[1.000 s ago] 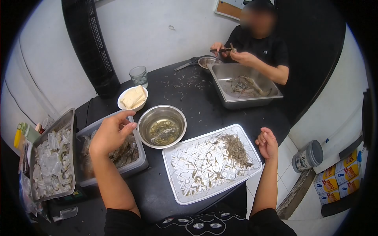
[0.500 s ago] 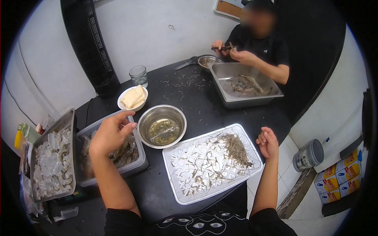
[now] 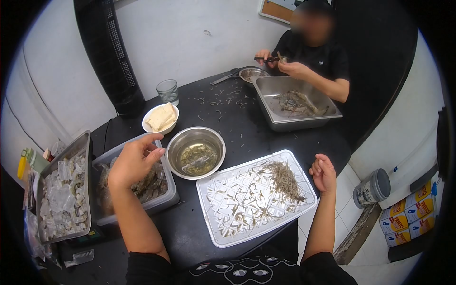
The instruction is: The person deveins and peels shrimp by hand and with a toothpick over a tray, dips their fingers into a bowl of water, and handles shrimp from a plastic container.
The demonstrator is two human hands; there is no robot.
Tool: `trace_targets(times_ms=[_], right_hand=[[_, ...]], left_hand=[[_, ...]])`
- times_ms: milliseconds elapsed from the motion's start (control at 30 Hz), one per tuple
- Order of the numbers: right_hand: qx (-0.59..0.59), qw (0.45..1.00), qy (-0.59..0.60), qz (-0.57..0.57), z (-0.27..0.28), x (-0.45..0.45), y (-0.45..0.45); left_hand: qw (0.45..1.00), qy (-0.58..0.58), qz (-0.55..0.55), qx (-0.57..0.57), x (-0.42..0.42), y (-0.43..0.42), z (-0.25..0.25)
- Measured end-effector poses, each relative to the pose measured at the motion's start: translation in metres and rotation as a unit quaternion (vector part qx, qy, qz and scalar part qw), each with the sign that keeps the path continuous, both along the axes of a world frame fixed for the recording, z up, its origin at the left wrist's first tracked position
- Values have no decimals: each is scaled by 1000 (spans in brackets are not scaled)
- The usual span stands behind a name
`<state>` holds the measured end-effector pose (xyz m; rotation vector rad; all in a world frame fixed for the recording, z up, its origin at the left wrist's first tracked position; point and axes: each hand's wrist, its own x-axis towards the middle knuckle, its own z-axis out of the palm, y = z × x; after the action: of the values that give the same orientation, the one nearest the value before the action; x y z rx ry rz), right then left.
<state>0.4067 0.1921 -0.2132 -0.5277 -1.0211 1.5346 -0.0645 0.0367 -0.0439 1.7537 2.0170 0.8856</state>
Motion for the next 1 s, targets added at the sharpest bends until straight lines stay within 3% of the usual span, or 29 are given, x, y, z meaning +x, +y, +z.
trace_targets(times_ms=[833,1000], right_hand=[[-7,999,19,45,-7,6,12],[-25,999,27,26,-4,8,10]], left_hand=[[998,2,-22,58,-19,-5,-3],[996,-50,-46,63,-17,-6,-7]])
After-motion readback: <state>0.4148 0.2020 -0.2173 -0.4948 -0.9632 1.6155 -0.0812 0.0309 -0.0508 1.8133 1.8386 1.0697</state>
